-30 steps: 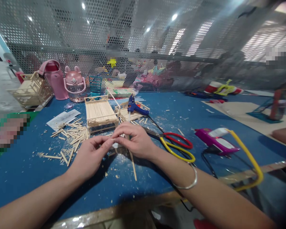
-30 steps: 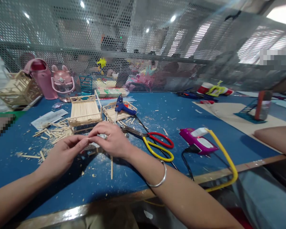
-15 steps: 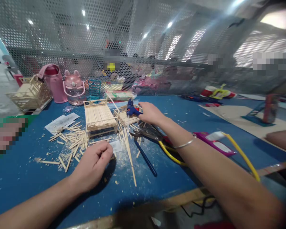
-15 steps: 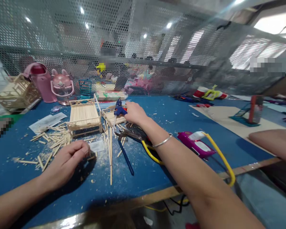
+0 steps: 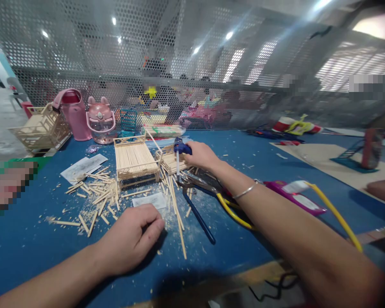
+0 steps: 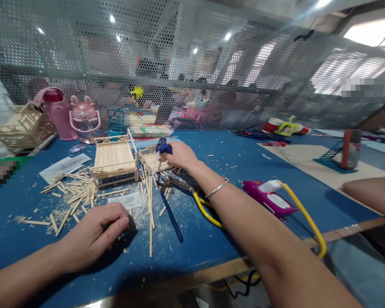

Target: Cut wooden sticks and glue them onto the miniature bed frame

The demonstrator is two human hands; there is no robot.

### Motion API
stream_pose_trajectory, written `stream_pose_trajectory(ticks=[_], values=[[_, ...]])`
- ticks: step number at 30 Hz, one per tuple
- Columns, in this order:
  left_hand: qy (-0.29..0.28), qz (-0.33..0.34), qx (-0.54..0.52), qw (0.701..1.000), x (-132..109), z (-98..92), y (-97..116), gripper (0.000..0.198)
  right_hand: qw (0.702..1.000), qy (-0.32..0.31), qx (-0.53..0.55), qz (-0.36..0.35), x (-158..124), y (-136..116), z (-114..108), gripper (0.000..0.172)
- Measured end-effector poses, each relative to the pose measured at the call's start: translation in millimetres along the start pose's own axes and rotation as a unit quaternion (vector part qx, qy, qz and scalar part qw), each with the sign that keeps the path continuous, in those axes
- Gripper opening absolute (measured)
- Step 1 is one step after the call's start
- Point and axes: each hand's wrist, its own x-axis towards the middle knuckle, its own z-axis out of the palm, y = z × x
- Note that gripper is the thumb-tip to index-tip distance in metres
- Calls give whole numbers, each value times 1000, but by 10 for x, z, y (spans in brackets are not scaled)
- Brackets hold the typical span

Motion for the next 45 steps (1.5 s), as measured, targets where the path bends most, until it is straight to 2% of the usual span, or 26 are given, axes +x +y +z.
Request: stream_pose_trajectory(ticks=[3,6,13,18,22,26,28,30,32,34,36,39,42,45], values=[[-9,6,4,1000,-1,1,-1,28,996,-7,92,20,21,65,0,16],[-16,5,7,1000,-7,4,-6,29,977,-20,206,51,44,117,28,9],[-29,-1,16,999,-1,-1,9,29,880,-25,461,114,-2,93,85,10],[-35,0,10,999,3,-13,27,29,822,-17,559,109,-40,70,30,13],[-31,2,6,1000,-1,-6,21,27,806,12,585,89,-117,47,-31,15],[-31,0,7,999,-3,-4,16,26,817,28,574,48,-278,-22,-231,18],[-32,0,10,999,-1,-5,18,26,856,37,516,18,-362,-54,-405,18],[-32,-2,14,999,1,-5,22,26,941,92,324,-39,-426,-66,-598,19],[-35,-3,21,999,3,-4,27,25,958,165,225,-72,-460,-46,-761,23],[-38,-3,28,999,3,-3,29,26,954,252,97,-126,-475,13,-848,31],[-39,-4,31,999,4,-2,27,26,942,292,9,-166,-504,123,-829,35],[-32,-4,33,999,8,-2,20,26,946,274,-1,-172,-647,384,-622,32],[-26,-1,32,999,11,0,17,25,964,234,28,-125,-927,690,-342,29],[-28,3,21,999,8,-3,33,25,977,184,85,-61,-1223,883,-168,21]])
